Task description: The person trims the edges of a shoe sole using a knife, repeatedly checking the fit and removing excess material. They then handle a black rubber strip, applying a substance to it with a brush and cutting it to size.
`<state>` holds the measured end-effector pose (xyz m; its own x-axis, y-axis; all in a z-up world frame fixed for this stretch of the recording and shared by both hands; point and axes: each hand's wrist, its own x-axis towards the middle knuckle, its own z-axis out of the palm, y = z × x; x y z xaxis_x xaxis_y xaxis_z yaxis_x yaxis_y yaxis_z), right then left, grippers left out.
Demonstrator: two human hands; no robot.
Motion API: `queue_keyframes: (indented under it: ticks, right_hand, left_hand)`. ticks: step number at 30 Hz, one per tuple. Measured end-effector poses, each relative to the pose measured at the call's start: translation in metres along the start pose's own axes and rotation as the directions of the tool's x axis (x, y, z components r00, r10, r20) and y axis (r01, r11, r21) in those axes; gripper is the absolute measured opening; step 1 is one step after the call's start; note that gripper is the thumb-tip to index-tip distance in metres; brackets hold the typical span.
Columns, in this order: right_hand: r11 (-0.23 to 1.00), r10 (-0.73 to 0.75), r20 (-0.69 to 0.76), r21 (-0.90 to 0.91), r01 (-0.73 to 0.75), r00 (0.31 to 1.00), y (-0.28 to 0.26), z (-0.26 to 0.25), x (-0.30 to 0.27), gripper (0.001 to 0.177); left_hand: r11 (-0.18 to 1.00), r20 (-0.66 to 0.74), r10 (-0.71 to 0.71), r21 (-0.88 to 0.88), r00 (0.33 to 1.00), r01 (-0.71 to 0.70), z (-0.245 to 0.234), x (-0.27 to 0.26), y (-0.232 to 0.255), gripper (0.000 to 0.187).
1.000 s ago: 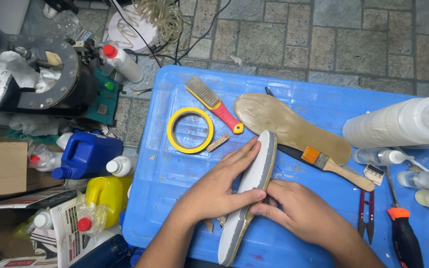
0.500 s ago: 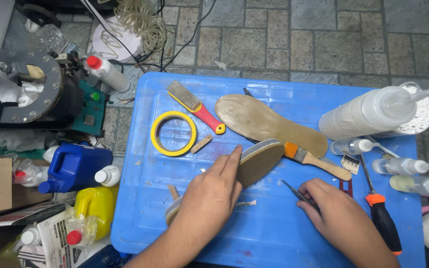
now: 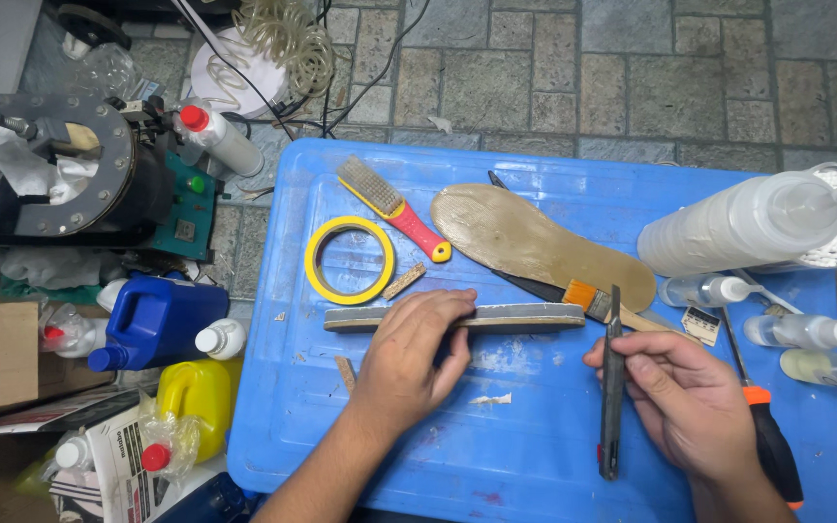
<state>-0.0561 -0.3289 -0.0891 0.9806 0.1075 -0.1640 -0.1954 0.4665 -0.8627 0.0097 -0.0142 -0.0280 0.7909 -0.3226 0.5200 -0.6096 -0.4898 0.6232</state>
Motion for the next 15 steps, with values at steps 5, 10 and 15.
queue_keyframes:
  ticks: [5, 10, 15]
  right_hand:
    - [0.990, -0.024, 0.104, 0.143, 0.009, 0.994, 0.002, 0.014, 0.014, 0.040]
    - [0.951, -0.246, 0.239, 0.246, 0.187, 0.939, 0.001, 0.040, 0.034, 0.036]
    - [0.955, -0.297, 0.284, 0.103, 0.279, 0.912, -0.019, 0.070, 0.057, 0.023]
  left_hand:
    - [1.000, -0.018, -0.009, -0.014, 1.000, 0.009, 0.003, -0.005, -0.005, 0.026]
    - [0.999, -0.052, 0.036, -0.028, 0.998, -0.037, 0.008, -0.005, -0.015, 0.024]
    - [0.997, -0.058, 0.042, -0.067, 0.997, -0.046, 0.009, -0.008, -0.018, 0.023]
